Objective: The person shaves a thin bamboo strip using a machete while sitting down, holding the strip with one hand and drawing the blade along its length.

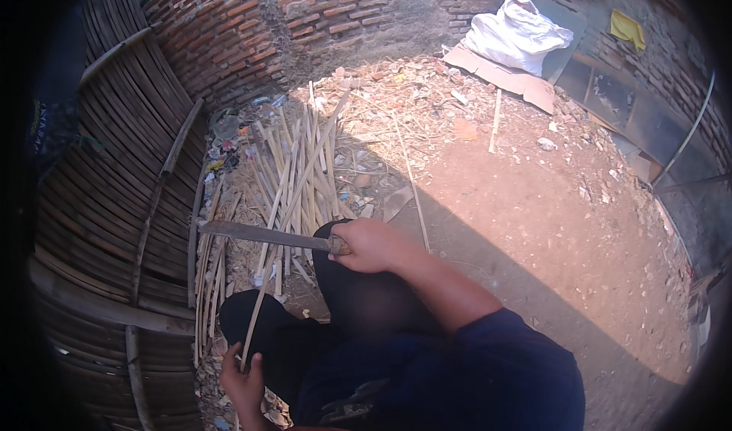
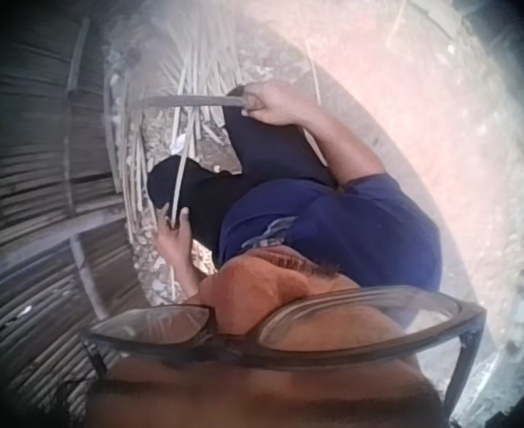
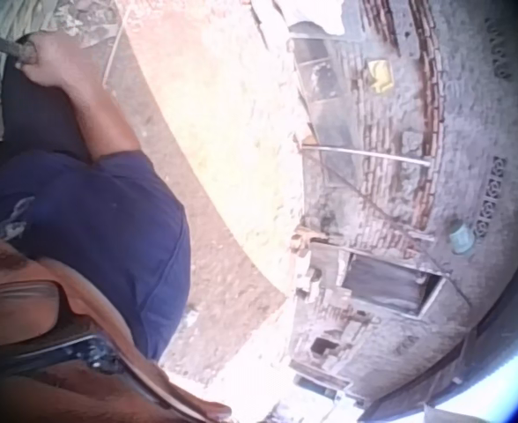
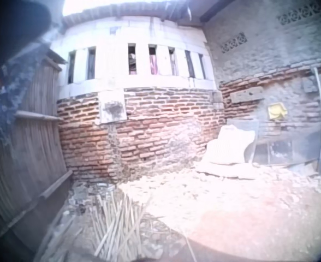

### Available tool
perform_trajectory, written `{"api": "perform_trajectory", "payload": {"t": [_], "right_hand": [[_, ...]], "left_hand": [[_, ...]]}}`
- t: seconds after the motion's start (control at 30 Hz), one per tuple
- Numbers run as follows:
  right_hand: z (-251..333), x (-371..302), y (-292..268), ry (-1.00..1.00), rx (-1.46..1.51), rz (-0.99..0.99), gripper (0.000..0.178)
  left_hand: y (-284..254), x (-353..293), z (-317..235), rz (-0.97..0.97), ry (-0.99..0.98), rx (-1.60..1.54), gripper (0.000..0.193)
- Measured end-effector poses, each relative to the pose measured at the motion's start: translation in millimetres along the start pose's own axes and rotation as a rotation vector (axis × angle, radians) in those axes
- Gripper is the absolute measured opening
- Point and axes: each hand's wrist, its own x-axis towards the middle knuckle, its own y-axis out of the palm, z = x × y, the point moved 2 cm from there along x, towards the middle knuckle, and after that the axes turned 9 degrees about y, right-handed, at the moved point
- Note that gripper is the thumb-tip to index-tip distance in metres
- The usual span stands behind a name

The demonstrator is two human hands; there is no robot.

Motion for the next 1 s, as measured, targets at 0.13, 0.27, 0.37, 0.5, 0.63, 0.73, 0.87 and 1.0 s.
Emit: {"api": "perform_trajectory", "payload": {"t": [0.13,0.27,0.37,0.5,0.63,0.73,0.87,1.0], "right_hand": [[19,-2,17,-0.034,-0.126,0.251,0.033],[-16,8,15,-0.017,-0.048,0.103,0.032],[-19,11,0,0.078,0.009,0.008,0.035],[1,1,12,0.012,-0.043,0.049,0.035],[24,-9,38,-0.145,-0.138,0.291,0.027],[26,-6,13,-0.109,-0.119,0.291,0.03],[-3,1,-12,0.053,-0.017,-0.146,0.032],[-3,-4,-7,-0.032,0.015,-0.09,0.032]], "left_hand": [[6,3,0,0.034,0.008,0.003,0.052],[-5,2,-1,0.062,-0.019,0.037,0.051],[-10,-4,7,0.018,-0.015,0.028,0.051],[-5,2,-10,0.078,-0.022,0.064,0.053],[5,2,-10,0.108,-0.039,-0.005,0.056],[-4,0,-14,0.137,-0.053,-0.057,0.052],[-12,-9,13,0.11,-0.099,-0.163,0.051],[-15,-7,1,0.176,-0.193,-0.14,0.051]]}}
